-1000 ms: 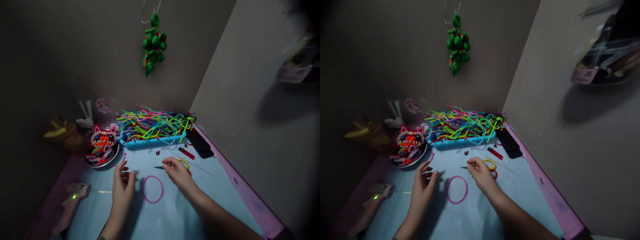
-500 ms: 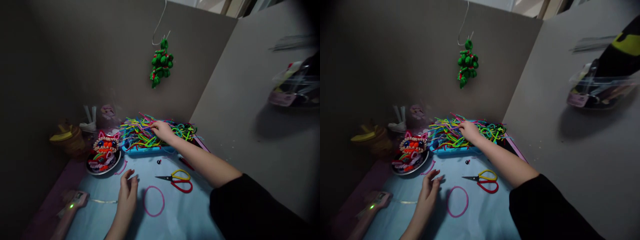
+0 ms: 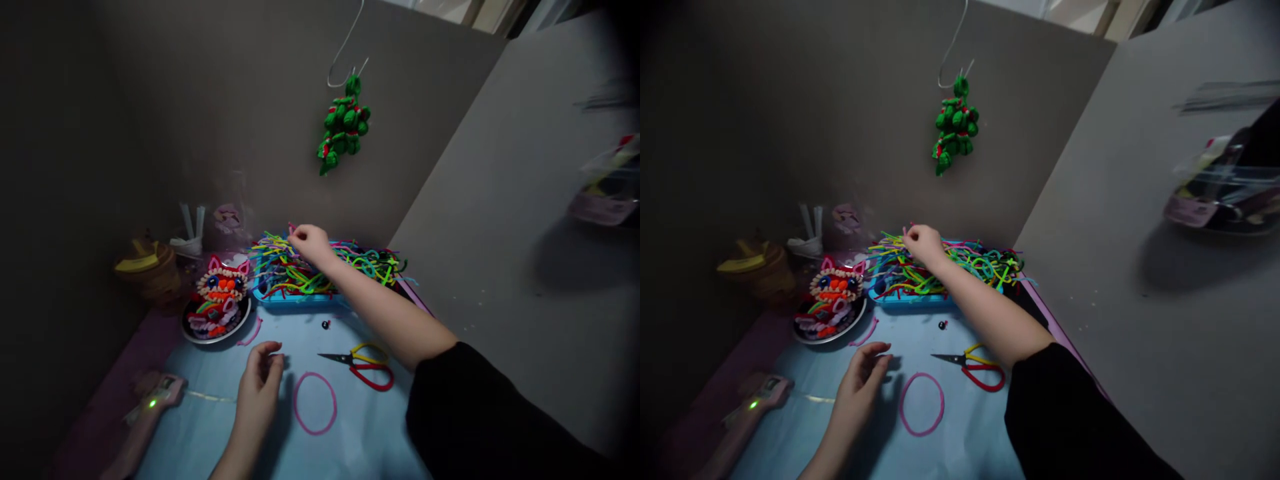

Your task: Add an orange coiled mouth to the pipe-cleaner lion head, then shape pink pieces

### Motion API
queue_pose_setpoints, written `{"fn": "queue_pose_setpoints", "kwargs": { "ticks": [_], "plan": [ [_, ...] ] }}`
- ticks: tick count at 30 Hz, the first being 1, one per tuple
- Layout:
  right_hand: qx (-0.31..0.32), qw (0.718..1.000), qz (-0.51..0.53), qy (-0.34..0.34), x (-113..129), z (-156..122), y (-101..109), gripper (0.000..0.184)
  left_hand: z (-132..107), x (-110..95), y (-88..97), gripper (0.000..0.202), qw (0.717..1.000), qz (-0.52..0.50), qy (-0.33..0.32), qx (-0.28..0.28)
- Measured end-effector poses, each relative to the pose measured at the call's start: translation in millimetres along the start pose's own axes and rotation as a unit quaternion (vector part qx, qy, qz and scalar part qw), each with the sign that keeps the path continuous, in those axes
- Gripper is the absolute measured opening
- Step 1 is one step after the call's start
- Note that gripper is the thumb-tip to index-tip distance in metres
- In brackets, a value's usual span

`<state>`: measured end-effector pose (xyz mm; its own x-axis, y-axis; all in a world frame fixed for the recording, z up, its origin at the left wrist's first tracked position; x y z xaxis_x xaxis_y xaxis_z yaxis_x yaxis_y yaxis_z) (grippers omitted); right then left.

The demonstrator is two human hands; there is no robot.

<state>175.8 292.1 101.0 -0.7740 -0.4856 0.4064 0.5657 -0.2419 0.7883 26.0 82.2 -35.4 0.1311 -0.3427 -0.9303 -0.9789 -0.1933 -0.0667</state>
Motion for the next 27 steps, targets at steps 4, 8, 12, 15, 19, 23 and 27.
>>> {"fn": "queue_pose_setpoints", "kwargs": {
  "ticks": [4,8,12,15,19,23,27],
  "plan": [
    [-0.18,0.954,0.24,0.013,-8.6,10.2,42.1,0.025,0.5,-3.0,0.9,0.027,0.999,-0.046,0.023,-0.002],
    [-0.259,0.897,0.358,-0.009,-16.2,8.3,66.3,0.029,0.6,-2.9,3.1,0.031,0.994,-0.092,0.06,0.007],
    [-0.281,0.869,0.405,-0.037,-24.0,0.5,75.9,0.034,0.9,-2.7,5.1,0.032,0.984,-0.138,0.112,0.004],
    [-0.336,0.834,0.437,-0.015,-30.5,-4.0,92.1,0.032,1.1,-3.3,4.6,0.024,0.965,-0.196,0.173,0.008],
    [-0.361,0.827,0.427,0.051,-17.5,-25.6,121.6,0.027,-0.9,-7.2,3.1,0.011,0.937,-0.256,0.236,0.026],
    [-0.278,0.87,0.402,0.068,28.5,-89.5,122.8,0.032,-6.1,-13.6,-2.4,0.012,0.907,-0.276,0.285,0.143],
    [0.116,0.904,0.382,0.156,70.1,-180.3,71.8,0.011,-9.2,-20.4,-3.7,0.041,0.86,-0.322,0.322,0.229]
  ]
}}
Point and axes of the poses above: each hand's wrist, its own z-axis towards the middle knuckle, its own y-axis out of the back of the hand, x = y × z, the point moved 3 cm from there along z, towards the middle knuckle, and after that the axes turned 12 degrees about y, right-handed, at the moved point
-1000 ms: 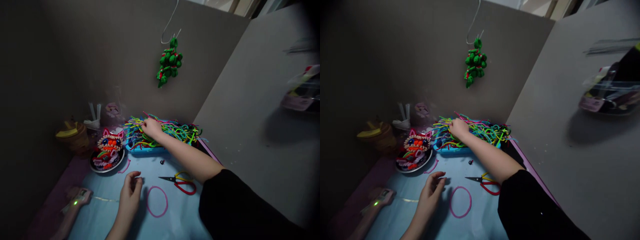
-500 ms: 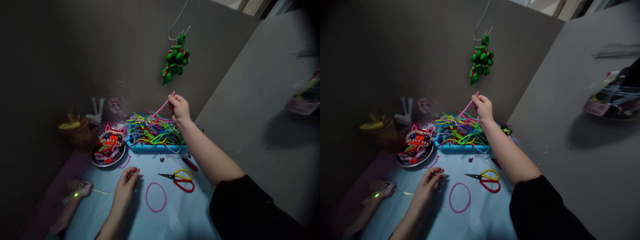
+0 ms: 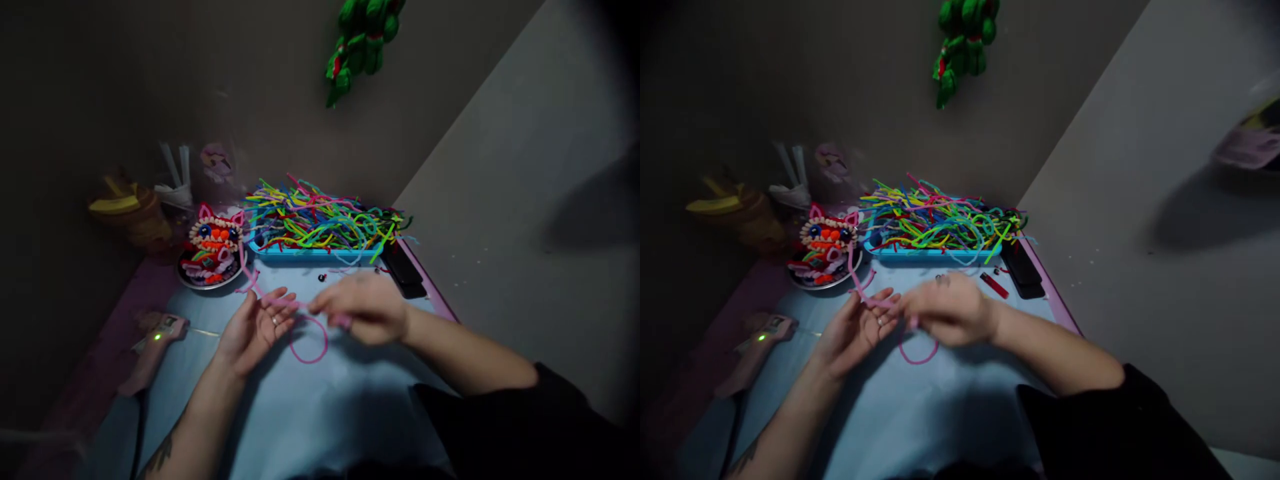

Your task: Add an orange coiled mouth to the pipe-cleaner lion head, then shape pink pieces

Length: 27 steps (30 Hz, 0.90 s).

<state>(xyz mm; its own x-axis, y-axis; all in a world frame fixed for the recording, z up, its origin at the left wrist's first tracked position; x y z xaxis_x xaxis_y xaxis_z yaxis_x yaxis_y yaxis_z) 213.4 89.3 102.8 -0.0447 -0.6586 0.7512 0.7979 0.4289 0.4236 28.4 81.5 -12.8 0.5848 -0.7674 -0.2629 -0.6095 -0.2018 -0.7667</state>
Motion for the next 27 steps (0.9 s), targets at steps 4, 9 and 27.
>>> {"fn": "queue_pose_setpoints", "kwargs": {
  "ticks": [4,9,27],
  "plan": [
    [0.101,0.992,0.0,0.073,-19.2,-70.8,-54.1,0.019,0.4,-5.9,4.3,0.032,0.997,-0.017,-0.062,-0.031],
    [-0.087,0.988,-0.063,0.114,-35.9,-112.9,-63.1,0.016,3.6,-2.9,6.1,0.018,0.991,0.039,-0.113,-0.056],
    [-0.127,0.956,-0.254,0.079,-74.9,24.1,20.5,0.017,0.2,-5.0,7.0,0.033,0.995,-0.085,-0.011,-0.046]
  ]
}}
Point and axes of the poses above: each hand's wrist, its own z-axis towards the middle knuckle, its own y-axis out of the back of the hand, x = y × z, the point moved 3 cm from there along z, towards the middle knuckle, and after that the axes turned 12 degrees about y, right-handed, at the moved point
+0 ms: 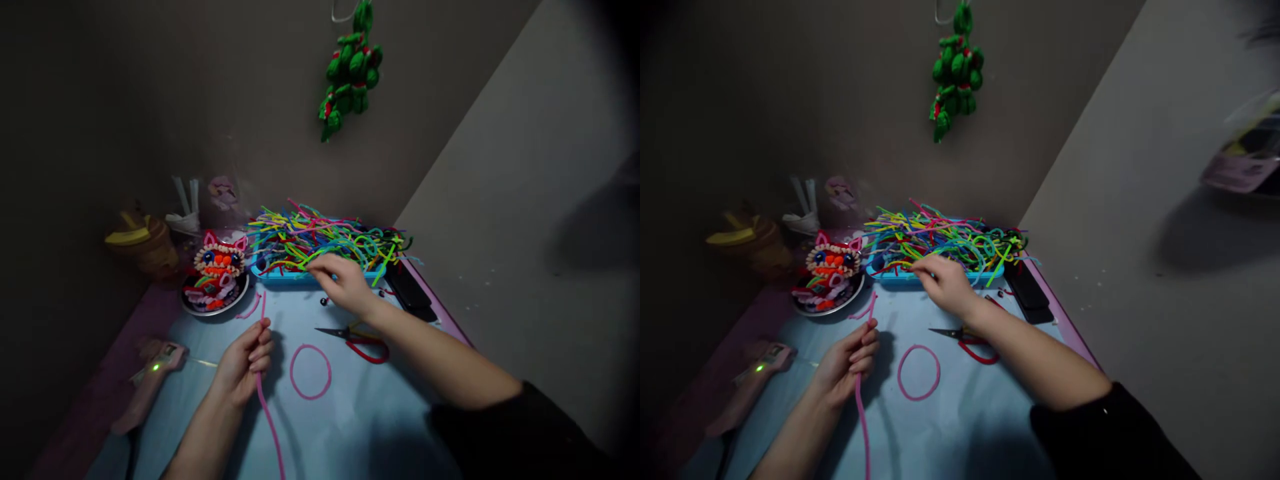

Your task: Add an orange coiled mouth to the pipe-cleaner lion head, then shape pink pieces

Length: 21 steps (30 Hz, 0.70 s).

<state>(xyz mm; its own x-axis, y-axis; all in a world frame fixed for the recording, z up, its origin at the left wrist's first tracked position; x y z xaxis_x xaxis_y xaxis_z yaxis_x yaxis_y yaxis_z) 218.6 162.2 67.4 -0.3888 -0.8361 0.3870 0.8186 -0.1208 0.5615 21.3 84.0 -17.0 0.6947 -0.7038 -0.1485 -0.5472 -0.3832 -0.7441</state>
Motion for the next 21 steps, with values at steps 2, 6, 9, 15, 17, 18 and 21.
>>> {"fn": "queue_pose_setpoints", "kwargs": {
  "ticks": [2,6,9,15,17,18,21],
  "plan": [
    [0.007,0.999,-0.042,-0.016,-21.9,35.6,-13.5,0.019,0.0,0.5,0.8,0.032,1.0,-0.001,0.002,-0.001],
    [0.086,0.982,-0.159,-0.057,-54.5,85.4,-50.8,0.023,0.2,0.4,1.2,0.03,1.0,0.0,0.006,-0.004],
    [0.156,0.955,-0.246,-0.058,-62.7,104.4,-75.7,0.025,-0.8,-0.2,0.8,0.029,1.0,0.005,0.001,-0.003],
    [0.106,0.961,-0.248,-0.058,-68.0,124.5,-77.9,0.023,-3.8,-0.1,0.9,0.028,1.0,0.002,-0.01,-0.002],
    [-0.024,0.986,-0.161,-0.026,-65.3,133.8,-57.0,0.02,-3.8,1.1,0.6,0.028,1.0,-0.002,-0.01,-0.001],
    [-0.1,0.989,-0.106,0.0,-61.6,138.3,-42.8,0.019,-3.4,1.9,0.5,0.028,1.0,-0.003,-0.009,0.0],
    [-0.259,0.962,-0.004,0.085,-36.9,148.5,5.1,0.018,-1.6,4.0,0.7,0.027,1.0,0.004,-0.004,0.0]
  ]
}}
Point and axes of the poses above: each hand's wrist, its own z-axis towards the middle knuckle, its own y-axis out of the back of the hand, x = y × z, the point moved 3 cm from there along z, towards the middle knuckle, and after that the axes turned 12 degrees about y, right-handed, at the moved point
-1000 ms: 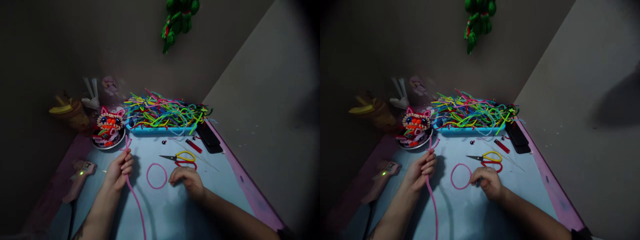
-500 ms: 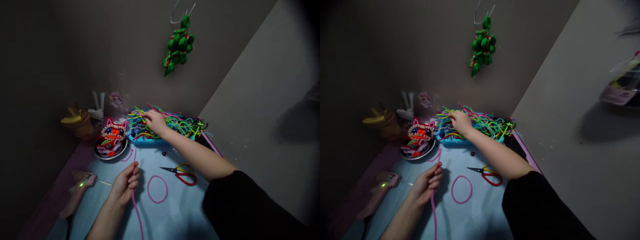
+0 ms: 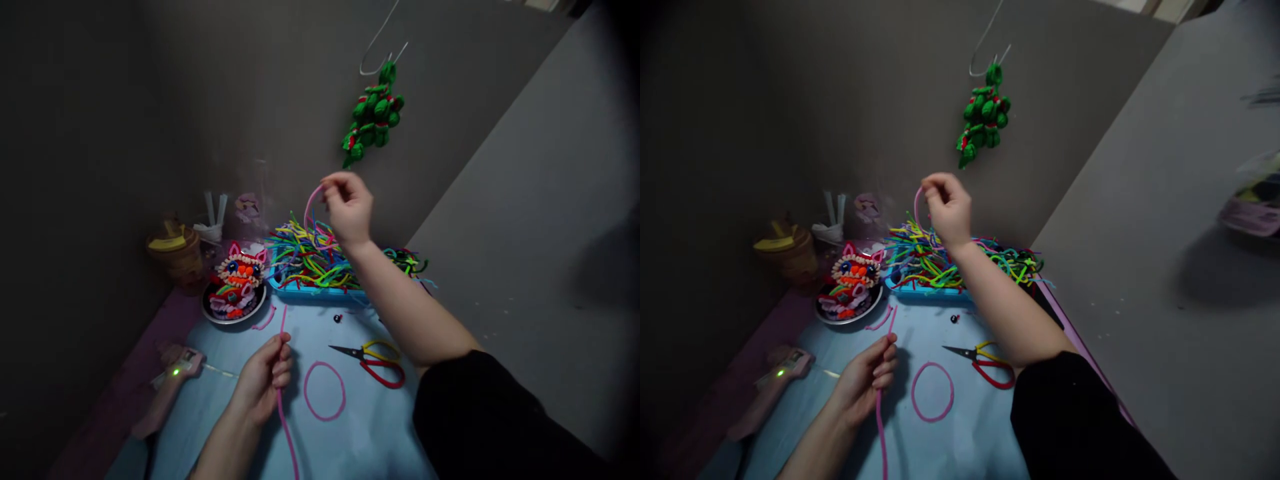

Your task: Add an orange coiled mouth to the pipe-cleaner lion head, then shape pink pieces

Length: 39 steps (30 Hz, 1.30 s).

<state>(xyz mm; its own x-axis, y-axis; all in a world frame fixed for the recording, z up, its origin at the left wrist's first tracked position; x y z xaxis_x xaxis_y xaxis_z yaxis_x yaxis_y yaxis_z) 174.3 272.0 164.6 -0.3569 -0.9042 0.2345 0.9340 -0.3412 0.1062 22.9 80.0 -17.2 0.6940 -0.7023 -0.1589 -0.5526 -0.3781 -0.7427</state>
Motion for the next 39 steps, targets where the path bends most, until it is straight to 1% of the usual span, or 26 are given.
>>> {"fn": "queue_pose_setpoints", "kwargs": {
  "ticks": [2,5,6,7,8,9,11,12,13,15,16,17,18,19,20,21,22,23,25,28,31,34,39],
  "plan": [
    [-0.082,0.995,0.03,0.04,26.6,21.9,26.6,0.018,1.0,0.2,0.7,0.025,1.0,0.005,-0.002,-0.001],
    [-0.187,0.973,0.103,0.083,76.3,42.4,67.0,0.008,1.0,-1.2,1.8,0.021,1.0,0.004,-0.011,-0.005],
    [-0.203,0.969,0.108,0.087,92.3,45.7,79.5,0.009,0.6,-1.9,2.0,0.02,1.0,0.003,-0.015,-0.007],
    [-0.214,0.969,0.096,0.072,105.8,47.5,91.7,0.012,0.2,-2.6,2.0,0.019,1.0,0.002,-0.018,-0.008],
    [-0.226,0.969,0.079,0.056,117.3,48.1,103.7,0.018,-0.2,-3.3,1.8,0.019,1.0,0.003,-0.021,-0.01],
    [-0.252,0.964,0.061,0.06,127.4,47.4,116.2,0.024,-0.4,-3.9,1.5,0.019,1.0,0.004,-0.023,-0.01],
    [-0.257,0.965,0.038,0.031,137.6,44.1,134.5,0.029,-0.4,-4.5,0.4,0.02,0.999,0.007,-0.03,-0.011],
    [-0.247,0.968,0.041,0.008,138.3,40.6,139.5,0.028,-0.2,-4.5,-0.1,0.019,0.999,0.011,-0.035,-0.014],
    [-0.224,0.973,0.057,-0.025,136.2,35.0,140.5,0.025,0.2,-4.2,-0.6,0.019,0.999,0.018,-0.044,-0.018],
    [-0.16,0.973,0.13,-0.103,127.3,13.4,129.8,0.017,0.7,-2.9,-1.7,0.018,0.996,0.043,-0.068,-0.026],
    [-0.106,0.965,0.178,-0.162,121.8,-3.8,117.5,0.013,0.8,-1.7,-2.5,0.018,0.994,0.06,-0.081,-0.028],
    [-0.059,0.944,0.223,-0.238,116.4,-25.9,102.6,0.014,0.8,-0.1,-3.4,0.018,0.992,0.079,-0.092,-0.027],
    [-0.013,0.91,0.26,-0.322,112.3,-51.9,86.0,0.018,0.6,1.7,-4.5,0.018,0.99,0.096,-0.099,-0.025],
    [0.028,0.867,0.293,-0.401,110.1,-79.7,69.2,0.023,0.2,3.5,-5.5,0.017,0.988,0.11,-0.103,-0.025],
    [0.045,0.828,0.314,-0.462,109.4,-106.4,54.7,0.029,-0.4,5.3,-6.5,0.017,0.987,0.123,-0.104,-0.025],
    [0.05,0.799,0.323,-0.505,109.4,-130.4,42.5,0.032,-1.1,6.8,-7.3,0.016,0.985,0.133,-0.104,-0.028],
    [0.043,0.785,0.319,-0.53,109.2,-150.1,33.3,0.034,-1.9,7.9,-7.9,0.016,0.984,0.141,-0.103,-0.032],
    [0.03,0.784,0.305,-0.54,108.5,-165.2,26.9,0.034,-2.7,8.6,-8.4,0.015,0.983,0.147,-0.102,-0.036],
    [0.003,0.792,0.273,-0.546,105.3,-183.8,20.7,0.031,-4.0,9.0,-8.9,0.013,0.982,0.155,-0.101,-0.039],
    [-0.015,0.805,0.25,-0.538,98.2,-193.0,20.4,0.026,-4.7,9.0,-8.9,0.011,0.98,0.167,-0.103,-0.028],
    [-0.016,0.806,0.244,-0.538,92.1,-197.5,23.0,0.025,-5.1,9.9,-9.2,0.01,0.977,0.183,-0.109,-0.004],
    [-0.016,0.799,0.241,-0.55,88.9,-202.7,24.9,0.026,-6.8,11.8,-9.7,0.016,0.973,0.205,-0.106,0.011],
    [-0.006,0.768,0.285,-0.574,87.7,-204.0,24.8,0.028,-9.3,16.6,-10.6,0.025,0.967,0.244,-0.066,0.018]
  ]
}}
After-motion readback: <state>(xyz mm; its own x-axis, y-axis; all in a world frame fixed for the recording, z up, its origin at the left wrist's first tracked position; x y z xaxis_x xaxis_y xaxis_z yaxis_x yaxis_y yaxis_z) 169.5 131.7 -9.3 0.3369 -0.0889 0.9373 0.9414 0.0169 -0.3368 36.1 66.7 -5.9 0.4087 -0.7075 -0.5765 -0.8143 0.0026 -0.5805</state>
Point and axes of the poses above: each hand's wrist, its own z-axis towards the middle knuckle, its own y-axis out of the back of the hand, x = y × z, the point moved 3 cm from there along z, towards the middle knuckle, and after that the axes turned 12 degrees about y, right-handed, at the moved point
